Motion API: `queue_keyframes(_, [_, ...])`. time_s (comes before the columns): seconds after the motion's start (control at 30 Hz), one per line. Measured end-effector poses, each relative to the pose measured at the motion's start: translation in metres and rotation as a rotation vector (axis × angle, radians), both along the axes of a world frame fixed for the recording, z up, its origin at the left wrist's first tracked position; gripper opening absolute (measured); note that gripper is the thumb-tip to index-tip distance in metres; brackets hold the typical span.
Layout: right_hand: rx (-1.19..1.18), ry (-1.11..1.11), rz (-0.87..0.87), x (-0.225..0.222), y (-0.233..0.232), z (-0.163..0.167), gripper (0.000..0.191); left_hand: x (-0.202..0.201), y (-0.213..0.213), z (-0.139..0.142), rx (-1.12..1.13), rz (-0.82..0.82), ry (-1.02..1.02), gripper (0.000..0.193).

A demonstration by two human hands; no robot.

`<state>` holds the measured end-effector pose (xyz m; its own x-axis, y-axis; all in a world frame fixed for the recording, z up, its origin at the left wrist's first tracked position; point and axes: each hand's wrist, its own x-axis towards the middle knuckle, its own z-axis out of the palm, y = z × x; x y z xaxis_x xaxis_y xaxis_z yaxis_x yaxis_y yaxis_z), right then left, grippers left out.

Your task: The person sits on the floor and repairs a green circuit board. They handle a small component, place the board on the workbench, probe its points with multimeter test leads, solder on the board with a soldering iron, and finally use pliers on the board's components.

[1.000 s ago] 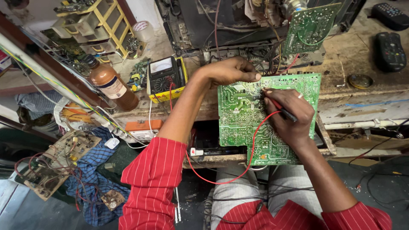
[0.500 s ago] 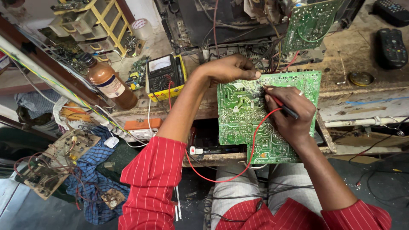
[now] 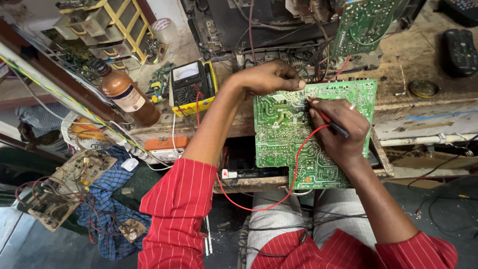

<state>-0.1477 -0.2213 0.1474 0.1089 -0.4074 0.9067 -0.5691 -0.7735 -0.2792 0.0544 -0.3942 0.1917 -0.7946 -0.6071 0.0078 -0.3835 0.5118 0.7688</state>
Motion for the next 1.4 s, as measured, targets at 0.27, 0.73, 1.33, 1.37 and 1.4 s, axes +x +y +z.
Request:
queue_keyframes(0.27, [0.004,0.01,-0.01,0.0008,-0.0011,0.0012,0.016,-0.0012,0.0021,-0.0013,0.026,-0.019,0.053,0.052])
queue_keyframes(0.73, [0.008,-0.031,0.003,-0.0026,-0.0007,-0.0025,0.017,-0.0033,0.0071,0.0021,0.035,-0.015,0.043,0.047])
queue_keyframes(1.33, [0.027,-0.047,0.004,-0.003,-0.0011,-0.0014,0.018,-0.0048,0.0067,0.0034,0.031,-0.004,0.025,0.048])
queue_keyframes(1.37, [0.03,-0.045,0.0,-0.003,-0.0007,-0.0014,0.017,-0.0045,0.0068,0.003,0.033,-0.011,0.028,0.048])
queue_keyframes(1.4, [0.031,-0.045,0.002,-0.0028,-0.0008,-0.001,0.018,-0.0045,0.0069,0.003,0.034,-0.01,0.028,0.048])
